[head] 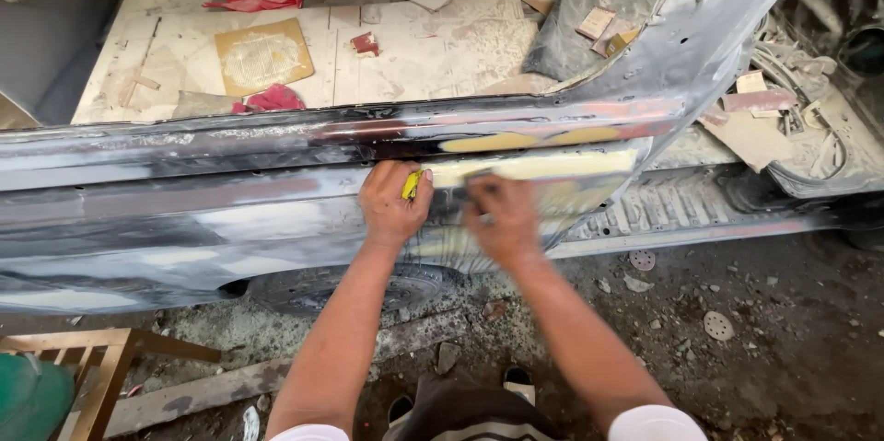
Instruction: The person wets a sanding block in a bucket of water and then uses it to sand the surface of a car door. The person repeatedly rubs the sanding block along the door's edge and panel to smooth the surface.
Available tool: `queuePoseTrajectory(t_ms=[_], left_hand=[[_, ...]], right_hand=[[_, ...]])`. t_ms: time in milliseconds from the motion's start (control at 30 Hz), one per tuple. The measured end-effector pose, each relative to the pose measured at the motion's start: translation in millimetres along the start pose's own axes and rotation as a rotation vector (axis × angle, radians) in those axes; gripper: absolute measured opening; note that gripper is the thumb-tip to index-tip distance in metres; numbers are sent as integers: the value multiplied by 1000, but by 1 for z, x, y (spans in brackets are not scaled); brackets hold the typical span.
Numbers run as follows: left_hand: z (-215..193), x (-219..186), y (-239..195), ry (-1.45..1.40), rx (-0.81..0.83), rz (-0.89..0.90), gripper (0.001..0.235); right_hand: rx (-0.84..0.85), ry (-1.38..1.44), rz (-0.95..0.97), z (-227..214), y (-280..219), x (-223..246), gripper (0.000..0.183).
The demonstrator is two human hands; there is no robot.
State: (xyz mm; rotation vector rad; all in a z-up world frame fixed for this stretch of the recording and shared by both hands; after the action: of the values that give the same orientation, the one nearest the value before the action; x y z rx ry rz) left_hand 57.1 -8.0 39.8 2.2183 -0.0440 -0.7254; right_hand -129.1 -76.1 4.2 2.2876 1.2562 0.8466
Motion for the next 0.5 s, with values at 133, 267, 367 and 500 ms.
queuePoseTrajectory(t_ms=[133, 267, 367, 500], left_hand=[[0, 0, 3, 11, -23, -4, 15], [3, -4, 1, 31, -36, 12, 15], [1, -4, -1, 39, -51, 3, 15], [4, -1, -1, 29, -24, -7, 15]], right_hand=[[-225, 87, 285, -63, -43, -116, 25], [-304, -136, 343, -60, -43, -104, 27], [-186, -103, 151, -15, -7, -24, 27], [-1, -9, -36, 3, 15, 38, 30]])
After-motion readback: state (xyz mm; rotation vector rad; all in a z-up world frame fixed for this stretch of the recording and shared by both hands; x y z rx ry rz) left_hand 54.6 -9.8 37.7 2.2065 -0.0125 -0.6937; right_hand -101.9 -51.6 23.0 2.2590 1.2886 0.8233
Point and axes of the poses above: each hand's wrist, its own y-axis towards the middle knuckle, its own z-axis out of the palm, x = y × z, the point moved 5 cm from there along y, towards the middle knuckle, and after that the axes turned 14 degrees about x, right-handed, at the moved point
